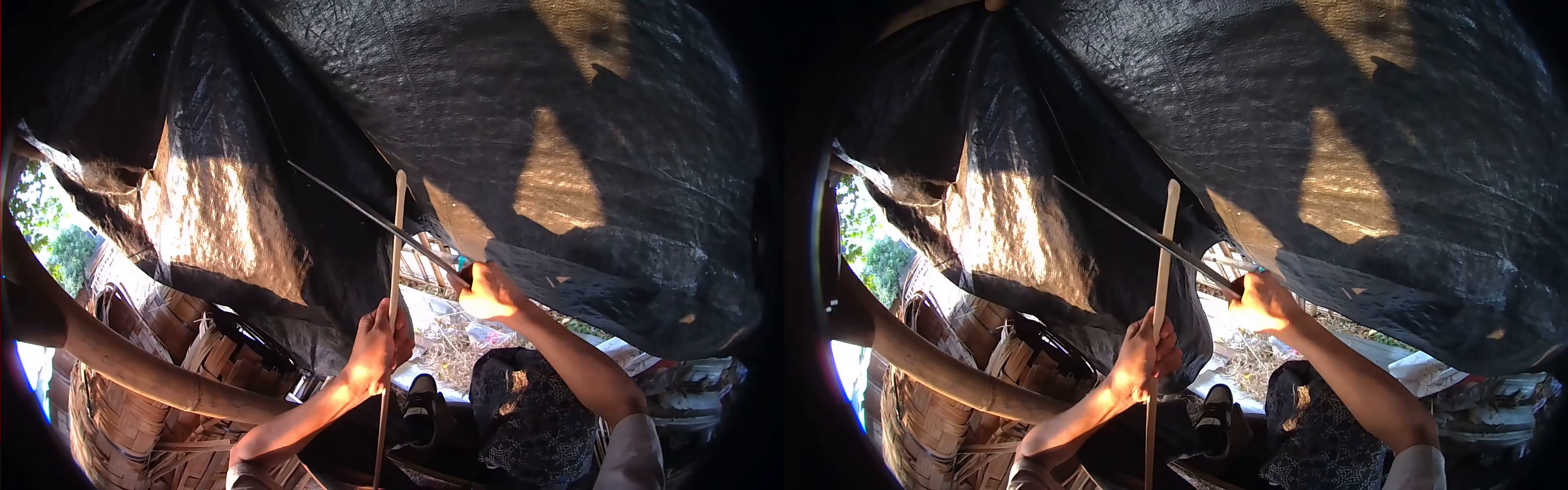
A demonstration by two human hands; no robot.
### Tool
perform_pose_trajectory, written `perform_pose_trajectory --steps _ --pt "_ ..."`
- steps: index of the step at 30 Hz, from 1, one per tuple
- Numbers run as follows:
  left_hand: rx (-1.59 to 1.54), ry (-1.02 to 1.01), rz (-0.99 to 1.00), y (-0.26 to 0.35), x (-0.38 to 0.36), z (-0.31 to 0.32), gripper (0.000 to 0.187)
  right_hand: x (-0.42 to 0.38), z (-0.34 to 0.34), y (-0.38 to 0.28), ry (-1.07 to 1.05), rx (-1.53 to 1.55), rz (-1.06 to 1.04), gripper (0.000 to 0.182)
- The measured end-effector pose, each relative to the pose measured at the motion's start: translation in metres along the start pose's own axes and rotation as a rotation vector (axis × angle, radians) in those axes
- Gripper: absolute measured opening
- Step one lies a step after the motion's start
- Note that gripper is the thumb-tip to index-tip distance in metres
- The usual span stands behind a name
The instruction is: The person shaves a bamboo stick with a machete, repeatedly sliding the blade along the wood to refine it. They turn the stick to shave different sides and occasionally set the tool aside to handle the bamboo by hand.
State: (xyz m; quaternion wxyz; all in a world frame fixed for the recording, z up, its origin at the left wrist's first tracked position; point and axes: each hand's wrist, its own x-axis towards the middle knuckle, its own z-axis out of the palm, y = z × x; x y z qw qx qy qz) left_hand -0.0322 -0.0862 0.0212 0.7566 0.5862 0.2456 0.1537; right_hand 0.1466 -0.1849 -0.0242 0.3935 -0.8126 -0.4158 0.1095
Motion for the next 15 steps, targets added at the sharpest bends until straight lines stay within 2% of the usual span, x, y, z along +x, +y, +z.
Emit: perform_pose_trajectory --steps 2,3,4,6,7,8,10,11,12,13,14,15 --pt "-0.087 -0.057 -0.093 0.001 0.004 0.002 0.039 -0.002 0.013 0.013 -0.017 0.002 -0.116 0.024" --pt "-0.081 -0.048 -0.109 0.002 0.006 0.003 0.039 -0.015 -0.006 -0.013 -0.103 -0.058 -0.050 0.023" --pt "-0.082 -0.048 -0.110 0.002 0.005 0.005 0.039 -0.017 -0.003 -0.009 -0.063 -0.093 -0.223 0.022" --pt "0.002 -0.031 -0.061 0.001 0.002 0.008 0.040 -0.015 -0.014 -0.017 -0.158 -0.292 -0.167 0.023" --pt "0.026 -0.014 -0.086 -0.004 0.002 0.006 0.040 -0.011 -0.016 -0.010 -0.106 -0.298 -0.223 0.026" --pt "0.096 0.057 -0.097 0.000 0.003 0.006 0.039 -0.009 -0.011 0.001 -0.002 -0.224 -0.154 0.024" --pt "0.083 0.018 -0.097 -0.007 0.007 -0.006 0.037 0.002 -0.009 0.011 -0.015 -0.154 0.084 0.025" --pt "0.096 0.005 -0.097 -0.008 0.007 -0.007 0.037 -0.001 -0.013 0.015 0.069 -0.056 0.094 0.034" --pt "0.050 -0.012 -0.180 -0.005 0.004 -0.004 0.037 -0.005 -0.016 0.014 0.084 -0.050 0.102 0.034" --pt "-0.002 -0.028 -0.260 -0.002 0.004 -0.002 0.036 -0.007 -0.020 0.012 0.020 -0.047 0.153 0.039" --pt "0.002 -0.039 -0.257 0.000 0.007 -0.002 0.036 -0.010 -0.024 0.007 -0.045 -0.047 0.204 0.044" --pt "0.024 -0.045 -0.257 -0.001 0.011 -0.002 0.035 -0.021 -0.031 -0.008 -0.084 -0.083 0.169 0.047"
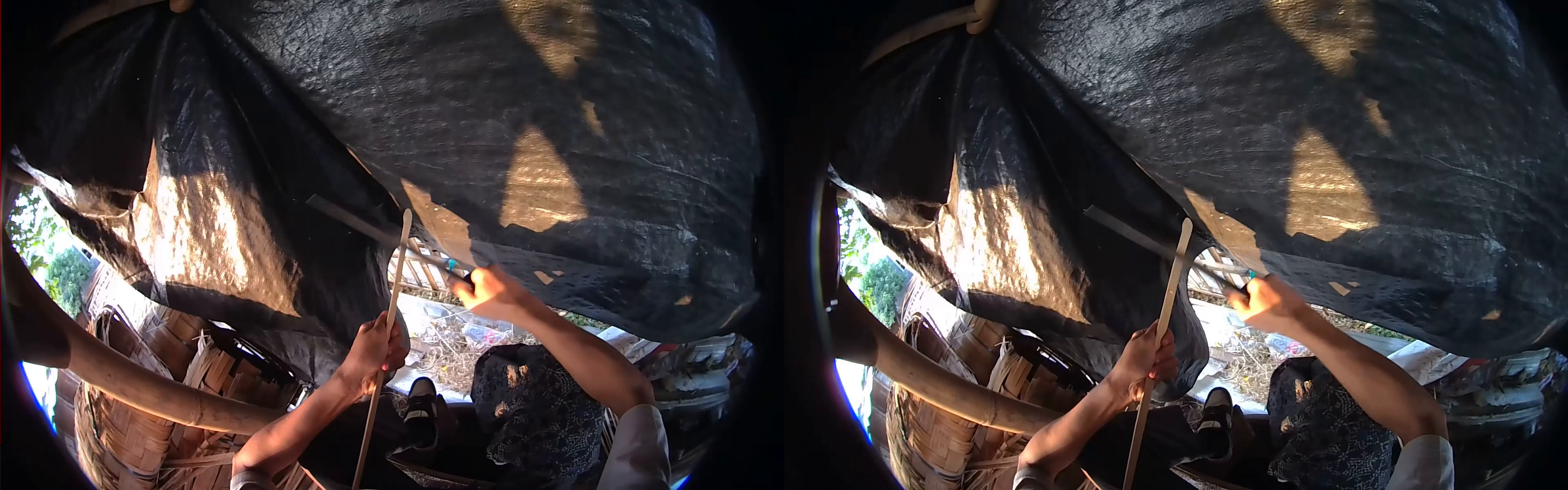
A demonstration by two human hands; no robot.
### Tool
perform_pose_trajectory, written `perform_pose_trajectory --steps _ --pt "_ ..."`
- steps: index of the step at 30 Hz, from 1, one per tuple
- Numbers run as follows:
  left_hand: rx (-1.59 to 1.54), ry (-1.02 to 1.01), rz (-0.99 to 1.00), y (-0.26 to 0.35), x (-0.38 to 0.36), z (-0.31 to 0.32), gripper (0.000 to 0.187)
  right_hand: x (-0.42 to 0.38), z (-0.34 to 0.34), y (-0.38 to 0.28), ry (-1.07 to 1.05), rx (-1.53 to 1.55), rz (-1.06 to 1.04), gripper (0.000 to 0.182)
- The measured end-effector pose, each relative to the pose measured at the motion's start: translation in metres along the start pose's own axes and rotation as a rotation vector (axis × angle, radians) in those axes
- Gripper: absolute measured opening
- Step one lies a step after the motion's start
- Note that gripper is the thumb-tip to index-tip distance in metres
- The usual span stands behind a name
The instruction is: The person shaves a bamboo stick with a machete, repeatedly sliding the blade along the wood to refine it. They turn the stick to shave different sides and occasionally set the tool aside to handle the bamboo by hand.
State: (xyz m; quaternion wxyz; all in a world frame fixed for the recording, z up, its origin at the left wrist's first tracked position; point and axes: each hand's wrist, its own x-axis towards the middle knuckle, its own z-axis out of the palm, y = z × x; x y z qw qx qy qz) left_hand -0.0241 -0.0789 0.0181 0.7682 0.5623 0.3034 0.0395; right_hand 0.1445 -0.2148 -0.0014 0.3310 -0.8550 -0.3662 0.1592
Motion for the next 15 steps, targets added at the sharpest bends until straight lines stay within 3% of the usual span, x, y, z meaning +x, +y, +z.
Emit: perform_pose_trajectory --steps 1,3,4,7,8,9,15 --pt "0.020 -0.002 -0.003 -0.001 0.003 0.000 0.034 -0.002 0.006 0.001 -0.060 -0.008 -0.025 0.039" --pt "0.036 -0.026 -0.002 -0.003 0.004 0.004 0.034 0.004 0.024 0.019 0.012 -0.252 -0.383 0.031" --pt "0.085 -0.075 0.039 -0.004 0.002 0.007 0.033 0.004 0.018 0.013 -0.104 -0.368 -0.314 0.027" --pt "0.026 -0.032 0.066 0.001 -0.001 0.011 0.034 0.010 0.019 0.025 0.133 -0.336 -0.311 0.025" --pt "0.006 -0.050 0.078 -0.001 0.000 0.007 0.034 0.011 0.010 0.022 0.047 -0.177 -0.135 0.026" --pt "-0.011 -0.071 0.090 -0.003 0.002 0.003 0.034 0.015 0.012 0.026 0.119 -0.061 -0.007 0.026" --pt "-0.021 -0.008 0.014 0.001 0.014 0.004 0.034 0.011 0.007 0.036 0.051 0.008 0.067 0.029"
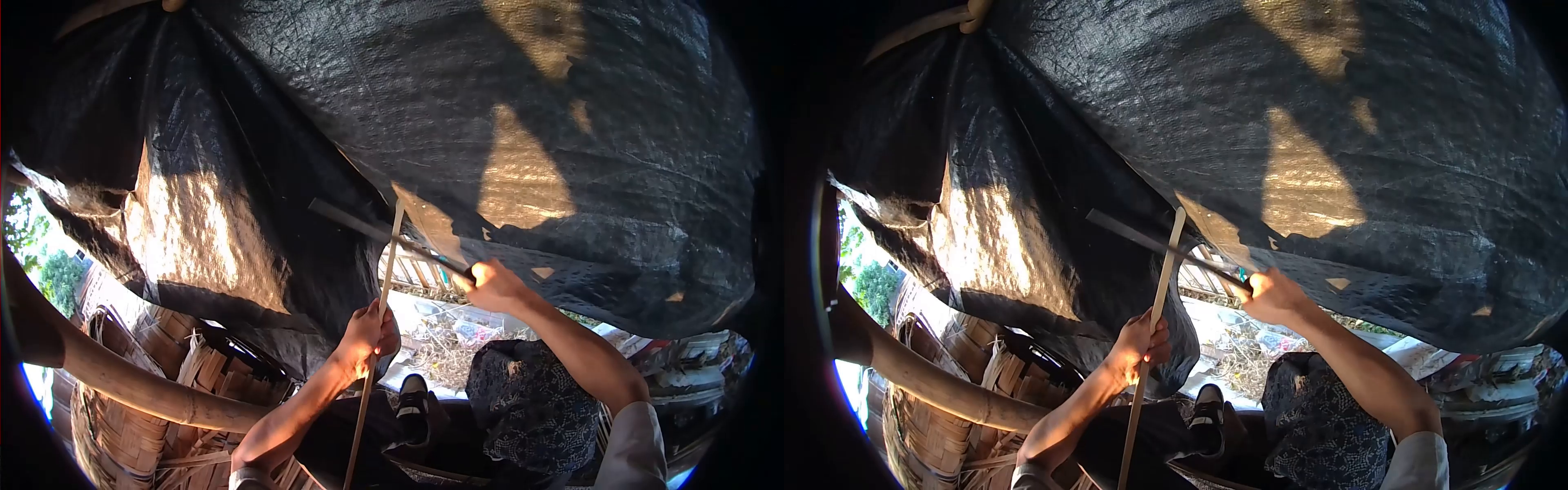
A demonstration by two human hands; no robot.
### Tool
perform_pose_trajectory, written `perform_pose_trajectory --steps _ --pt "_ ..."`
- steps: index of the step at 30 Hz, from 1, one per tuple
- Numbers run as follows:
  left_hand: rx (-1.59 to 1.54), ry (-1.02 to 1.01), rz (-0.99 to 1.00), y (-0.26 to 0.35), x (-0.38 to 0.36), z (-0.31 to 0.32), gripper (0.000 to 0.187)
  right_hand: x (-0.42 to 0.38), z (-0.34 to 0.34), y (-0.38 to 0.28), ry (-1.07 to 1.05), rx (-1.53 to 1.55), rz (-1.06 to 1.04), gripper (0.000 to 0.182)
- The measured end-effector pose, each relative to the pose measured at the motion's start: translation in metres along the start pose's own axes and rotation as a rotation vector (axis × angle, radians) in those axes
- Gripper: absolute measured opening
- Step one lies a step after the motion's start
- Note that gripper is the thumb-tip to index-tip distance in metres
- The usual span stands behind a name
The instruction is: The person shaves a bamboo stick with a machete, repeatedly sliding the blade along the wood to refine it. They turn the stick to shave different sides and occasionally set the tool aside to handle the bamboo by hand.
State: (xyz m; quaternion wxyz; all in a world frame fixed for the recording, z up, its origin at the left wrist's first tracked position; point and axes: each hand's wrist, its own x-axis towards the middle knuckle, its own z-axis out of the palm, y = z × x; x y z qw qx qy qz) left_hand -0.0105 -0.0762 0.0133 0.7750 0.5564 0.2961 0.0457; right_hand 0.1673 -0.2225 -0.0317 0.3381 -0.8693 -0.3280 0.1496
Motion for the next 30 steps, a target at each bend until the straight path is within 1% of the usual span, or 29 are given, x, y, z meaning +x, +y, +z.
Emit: perform_pose_trajectory --steps 2,3,4,5,6,8,9,10,12,13,14,15,16,18,19,20,22,23,24,26,28,29,30 --pt "-0.009 0.004 -0.021 -0.004 0.009 -0.003 0.034 0.005 0.018 0.018 0.097 -0.330 -0.451 0.025" --pt "0.000 -0.060 -0.032 -0.009 0.013 -0.006 0.033 -0.001 0.014 0.007 0.030 -0.410 -0.488 0.022" --pt "0.009 -0.122 -0.041 -0.012 0.015 -0.008 0.033 0.003 0.018 0.006 -0.034 -0.503 -0.442 0.021" --pt "-0.080 -0.272 -0.101 -0.011 0.013 -0.012 0.029 0.006 0.021 0.007 -0.007 -0.459 -0.452 0.022" --pt "-0.087 -0.269 -0.100 -0.011 0.012 -0.015 0.029 0.004 0.020 0.003 0.017 -0.412 -0.462 0.023" --pt "-0.306 -0.332 -0.140 -0.007 0.010 -0.018 0.027 0.001 0.007 -0.010 -0.051 -0.152 -0.109 0.026" --pt "-0.313 -0.358 -0.143 -0.003 0.007 -0.019 0.025 0.014 0.014 0.003 0.061 -0.180 -0.078 0.029" --pt "-0.311 -0.359 -0.138 -0.002 0.005 -0.018 0.025 0.014 0.015 0.008 0.160 -0.036 -0.069 0.033" --pt "-0.254 -0.284 -0.111 -0.002 0.002 -0.015 0.025 0.017 0.007 0.010 0.053 0.216 0.041 0.038" --pt "-0.293 -0.284 -0.118 -0.002 0.003 -0.014 0.026 0.018 0.008 0.013 0.055 0.218 0.039 0.038" --pt "-0.294 -0.286 -0.116 0.000 0.003 -0.013 0.026 0.018 0.010 0.017 0.074 0.136 0.024 0.039" --pt "-0.254 -0.257 -0.095 0.002 0.002 -0.012 0.026 0.017 0.010 0.016 0.090 0.053 0.011 0.039" --pt "-0.216 -0.230 -0.074 0.005 0.001 -0.010 0.027 0.014 0.008 0.014 0.088 0.046 0.014 0.039" --pt "-0.231 -0.239 -0.071 0.010 0.000 -0.007 0.026 0.007 0.002 0.007 0.074 -0.025 -0.060 0.037" --pt "-0.227 -0.205 -0.046 0.009 0.001 -0.005 0.026 0.005 0.006 0.009 0.128 -0.065 -0.070 0.031" --pt "-0.220 -0.170 -0.020 0.008 0.002 -0.004 0.027 0.006 0.010 0.010 0.124 -0.076 -0.069 0.031" --pt "-0.236 -0.167 -0.019 0.003 0.011 -0.006 0.026 0.008 0.016 0.014 0.155 -0.209 -0.325 0.026" --pt "-0.226 -0.134 0.001 -0.001 0.014 -0.007 0.025 0.008 0.019 0.015 0.164 -0.301 -0.455 0.020" --pt "-0.213 -0.100 0.021 -0.003 0.018 -0.008 0.025 0.011 0.020 0.011 0.101 -0.310 -0.494 0.018" --pt "-0.091 -0.011 0.098 -0.015 0.030 -0.008 0.028 0.008 0.022 -0.002 0.080 -0.374 -0.522 0.017" --pt "0.053 0.079 0.226 -0.026 0.031 -0.004 0.031 0.010 0.026 -0.007 0.082 -0.425 -0.518 0.017" --pt "0.216 0.139 0.312 -0.033 0.037 -0.007 0.036 0.012 0.027 -0.009 0.075 -0.414 -0.535 0.017" --pt "0.214 0.137 0.310 -0.033 0.034 -0.004 0.036 0.014 0.027 -0.012 0.067 -0.402 -0.550 0.016"
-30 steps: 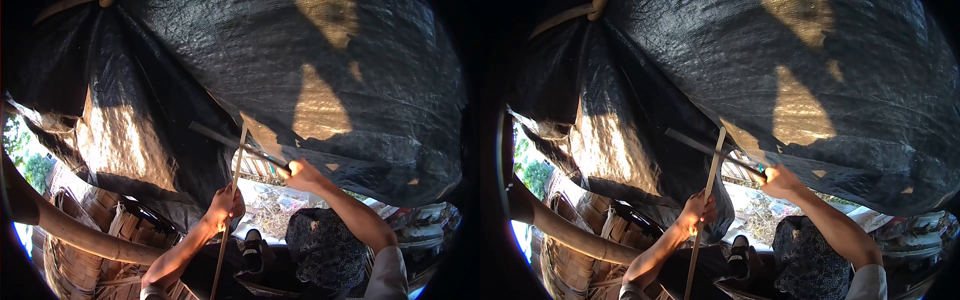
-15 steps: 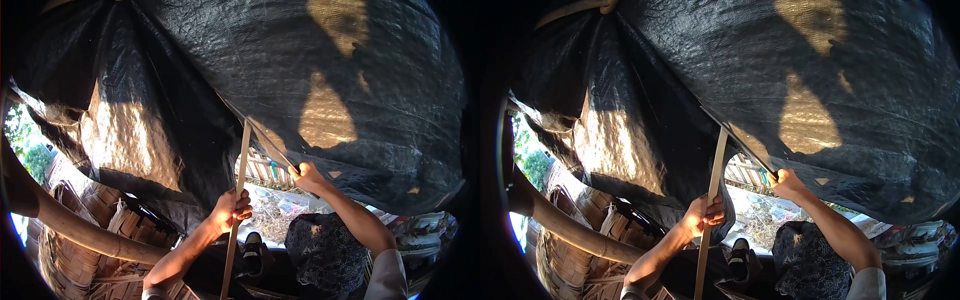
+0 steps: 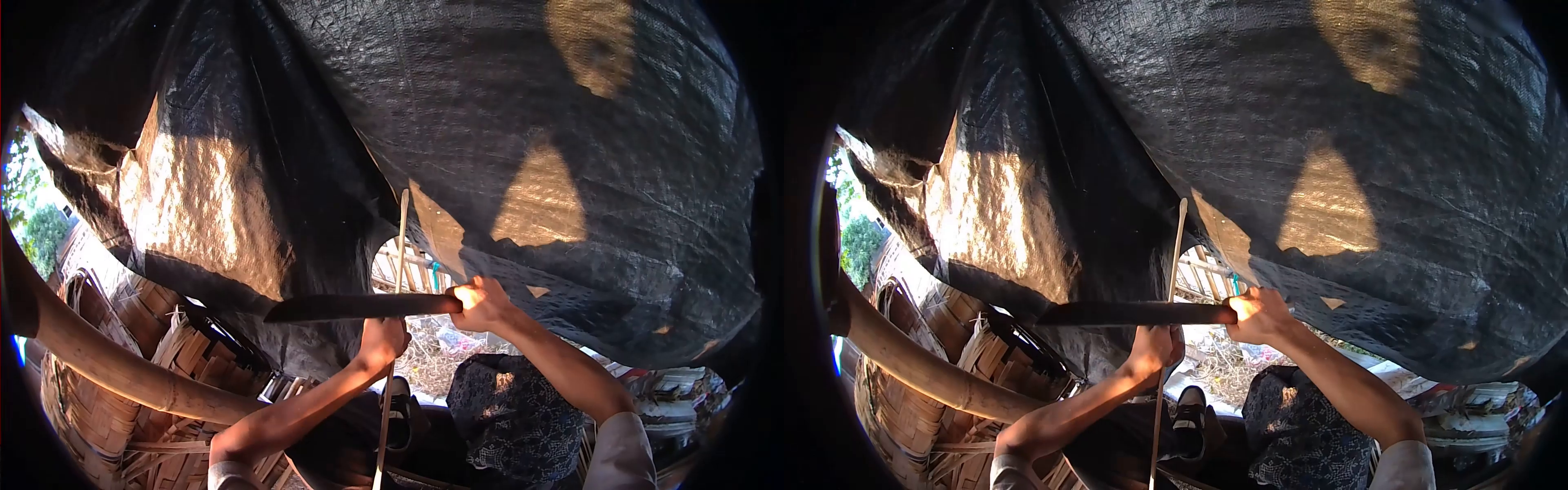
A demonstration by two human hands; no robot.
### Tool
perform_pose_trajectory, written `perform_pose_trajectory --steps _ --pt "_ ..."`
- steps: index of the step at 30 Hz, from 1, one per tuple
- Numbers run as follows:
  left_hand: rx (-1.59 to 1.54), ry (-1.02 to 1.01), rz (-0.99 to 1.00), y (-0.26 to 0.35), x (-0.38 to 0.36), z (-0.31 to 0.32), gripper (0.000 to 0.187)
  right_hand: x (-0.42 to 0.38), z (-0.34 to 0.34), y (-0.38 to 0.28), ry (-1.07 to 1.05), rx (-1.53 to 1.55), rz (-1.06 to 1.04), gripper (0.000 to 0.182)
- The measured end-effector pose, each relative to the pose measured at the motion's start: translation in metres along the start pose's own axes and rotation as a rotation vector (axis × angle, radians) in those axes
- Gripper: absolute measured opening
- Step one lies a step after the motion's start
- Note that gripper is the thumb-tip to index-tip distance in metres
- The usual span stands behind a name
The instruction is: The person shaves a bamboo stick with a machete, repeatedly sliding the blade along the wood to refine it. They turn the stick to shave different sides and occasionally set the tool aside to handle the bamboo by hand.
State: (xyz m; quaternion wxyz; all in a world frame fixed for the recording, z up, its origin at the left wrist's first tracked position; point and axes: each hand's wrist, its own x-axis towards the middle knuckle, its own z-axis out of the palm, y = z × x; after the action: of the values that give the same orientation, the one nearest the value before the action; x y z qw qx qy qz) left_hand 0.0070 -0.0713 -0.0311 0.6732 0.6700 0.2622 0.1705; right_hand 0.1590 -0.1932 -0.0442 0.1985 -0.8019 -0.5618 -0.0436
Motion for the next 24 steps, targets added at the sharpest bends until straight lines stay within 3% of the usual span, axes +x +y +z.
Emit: perform_pose_trajectory --steps 2,4,8,12,14,18,20,23,24 --pt "-0.166 0.075 -0.013 0.004 -0.008 0.004 0.040 0.008 -0.001 0.001 -0.025 0.018 0.039 0.017" --pt "-0.026 0.147 0.080 -0.004 -0.008 0.000 0.044 0.017 -0.002 0.008 0.084 0.183 0.335 0.021" --pt "-0.082 0.013 0.021 0.015 -0.025 0.001 0.037 0.027 -0.014 0.031 -0.010 0.305 0.601 0.032" --pt "-0.037 -0.113 0.053 0.029 -0.032 0.029 0.043 0.007 0.012 0.029 -0.105 0.124 0.501 0.033" --pt "-0.112 -0.029 0.065 0.028 -0.019 0.026 0.044 0.004 0.008 0.013 -0.295 -0.119 0.243 0.034" --pt "-0.145 -0.043 0.232 0.013 0.014 0.010 0.039 0.009 0.012 0.009 -0.572 -0.254 0.247 0.034" --pt "-0.160 -0.054 0.222 0.022 0.007 0.010 0.036 0.007 0.019 0.024 -0.649 -0.333 0.275 0.034" --pt "-0.158 -0.099 0.211 0.028 0.001 0.008 0.032 -0.004 0.036 0.066 -0.618 -0.316 0.387 0.031" --pt "-0.145 -0.128 0.210 0.028 0.000 0.007 0.029 -0.004 0.034 0.076 -0.785 -0.250 0.499 0.030"
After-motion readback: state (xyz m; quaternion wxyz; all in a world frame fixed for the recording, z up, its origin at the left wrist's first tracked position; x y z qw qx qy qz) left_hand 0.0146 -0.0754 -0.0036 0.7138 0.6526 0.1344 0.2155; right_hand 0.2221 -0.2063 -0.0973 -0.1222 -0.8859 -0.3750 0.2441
